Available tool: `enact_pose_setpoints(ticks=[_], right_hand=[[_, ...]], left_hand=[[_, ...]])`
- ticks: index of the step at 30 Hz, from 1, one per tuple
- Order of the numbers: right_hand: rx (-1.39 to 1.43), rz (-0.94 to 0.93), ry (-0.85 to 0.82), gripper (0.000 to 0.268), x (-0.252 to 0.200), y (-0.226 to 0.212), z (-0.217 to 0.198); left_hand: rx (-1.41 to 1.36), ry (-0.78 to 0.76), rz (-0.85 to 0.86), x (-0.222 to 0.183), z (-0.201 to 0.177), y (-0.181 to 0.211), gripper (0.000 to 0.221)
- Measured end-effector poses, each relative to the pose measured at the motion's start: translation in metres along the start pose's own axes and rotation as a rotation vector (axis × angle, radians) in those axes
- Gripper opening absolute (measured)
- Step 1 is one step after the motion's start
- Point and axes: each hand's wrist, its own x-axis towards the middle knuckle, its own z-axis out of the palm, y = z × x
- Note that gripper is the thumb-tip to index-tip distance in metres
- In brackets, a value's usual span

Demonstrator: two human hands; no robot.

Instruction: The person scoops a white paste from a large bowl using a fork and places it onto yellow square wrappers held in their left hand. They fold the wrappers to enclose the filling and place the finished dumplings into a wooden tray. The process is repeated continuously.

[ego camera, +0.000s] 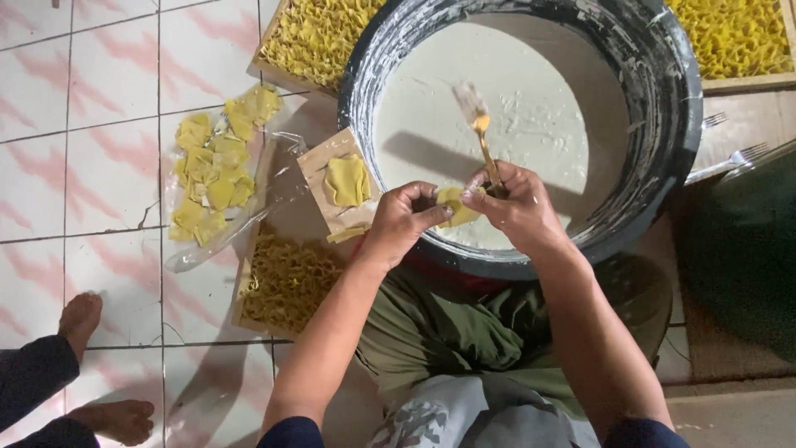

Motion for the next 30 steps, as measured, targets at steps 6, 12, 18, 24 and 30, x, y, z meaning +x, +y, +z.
enact_pose_setpoints(ticks=[6,12,18,24,30], right_hand=[[-0.114,-0.09,0.03,0.024,0.002,-0.018,0.004],[-0.175,-0.112,0.017,0.024,0.002,-0.014,0.009],[-0.191,-0.125,0.018,0.018,-0.003,-0.009,0.006],[-0.266,-0.038,0.033,0.024,-0.001,0.009,0.001],[-1.186,0.017,-0.254,0.027,-0.009,0.059,-0.041]], left_hand=[[0.284,0.048,0.271,0.0,-0.002,0.013,0.014],[0.147,-0.001,0.1,-0.006,-0.005,0.005,0.02],[0.292,0.07,0.116,-0.003,-0.019,0.013,0.019],[0.124,0.187,0.087,-0.004,-0.029,0.002,0.02],[-0.19,0.311,-0.17,-0.011,-0.059,-0.018,0.032]])
